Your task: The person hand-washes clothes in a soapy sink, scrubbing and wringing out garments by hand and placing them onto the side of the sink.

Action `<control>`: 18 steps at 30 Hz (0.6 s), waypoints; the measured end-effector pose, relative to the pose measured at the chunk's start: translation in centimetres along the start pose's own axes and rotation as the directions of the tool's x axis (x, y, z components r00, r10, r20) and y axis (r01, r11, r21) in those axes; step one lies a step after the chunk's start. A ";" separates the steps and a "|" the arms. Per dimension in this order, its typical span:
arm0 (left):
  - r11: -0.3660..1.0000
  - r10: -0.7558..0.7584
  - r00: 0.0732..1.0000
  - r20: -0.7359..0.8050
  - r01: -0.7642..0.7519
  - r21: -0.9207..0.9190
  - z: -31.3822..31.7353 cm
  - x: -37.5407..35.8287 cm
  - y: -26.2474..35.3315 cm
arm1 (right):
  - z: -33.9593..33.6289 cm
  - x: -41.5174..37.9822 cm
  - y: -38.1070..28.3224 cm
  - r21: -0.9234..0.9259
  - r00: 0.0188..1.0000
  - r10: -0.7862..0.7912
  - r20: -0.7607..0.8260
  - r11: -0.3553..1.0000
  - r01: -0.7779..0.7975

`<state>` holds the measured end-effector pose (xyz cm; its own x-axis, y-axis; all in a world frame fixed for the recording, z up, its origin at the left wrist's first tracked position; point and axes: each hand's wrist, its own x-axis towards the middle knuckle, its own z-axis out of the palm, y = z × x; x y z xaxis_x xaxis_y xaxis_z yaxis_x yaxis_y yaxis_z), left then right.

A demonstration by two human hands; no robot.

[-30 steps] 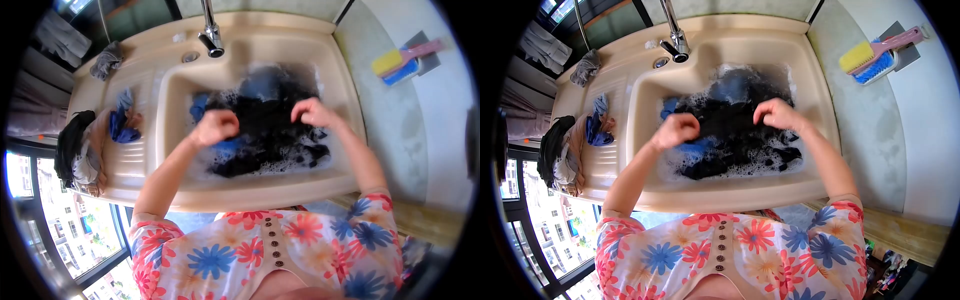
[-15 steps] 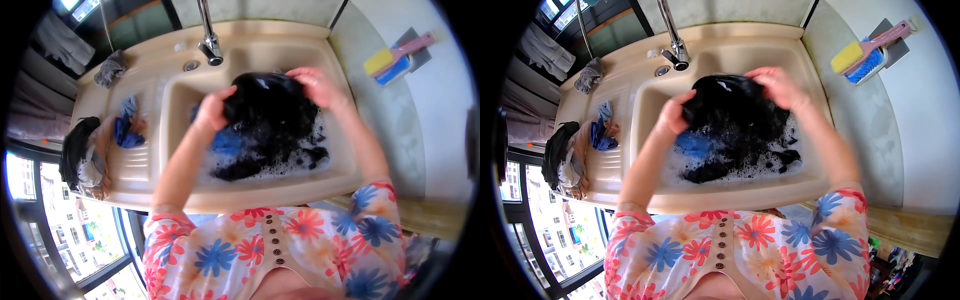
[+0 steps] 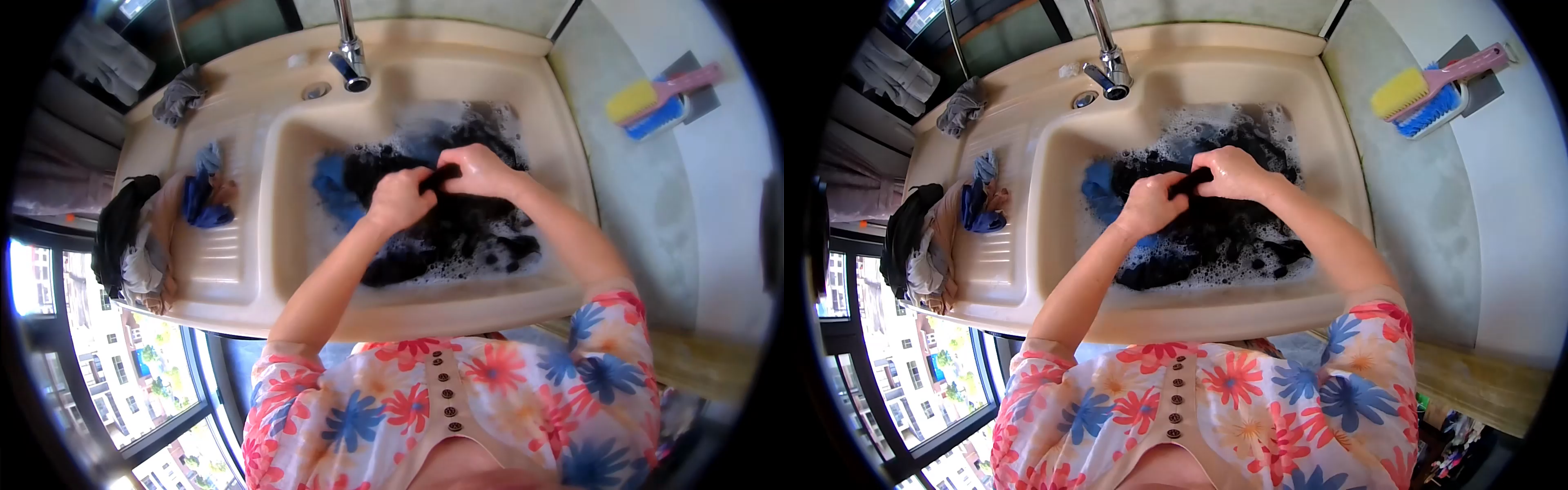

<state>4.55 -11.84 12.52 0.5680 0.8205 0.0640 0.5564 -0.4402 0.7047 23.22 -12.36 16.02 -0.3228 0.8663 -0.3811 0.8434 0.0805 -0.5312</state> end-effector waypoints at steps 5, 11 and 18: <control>0.207 -0.382 0.830 0.407 0.506 -0.838 1.9 0.6 -1.7 | 5.6 0.1 -0.7 0.228 0.957 -0.177 -0.228 0.946 0.229; 0.905 -0.182 0.971 0.157 0.228 -0.360 -0.2 -0.6 -1.7 | 12.7 2.4 6.1 0.097 0.961 0.092 -0.259 0.993 -0.069; 0.887 -0.380 0.924 -0.040 0.352 -0.299 0.0 -1.5 -8.0 | -8.5 -1.5 -2.9 0.397 0.765 0.132 -0.630 0.901 0.172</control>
<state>-0.78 -9.52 6.81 0.2891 0.9402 -0.1801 0.5118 0.0072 0.8591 24.89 -9.73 24.60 0.1348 0.9842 0.1147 0.5342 0.0253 -0.8450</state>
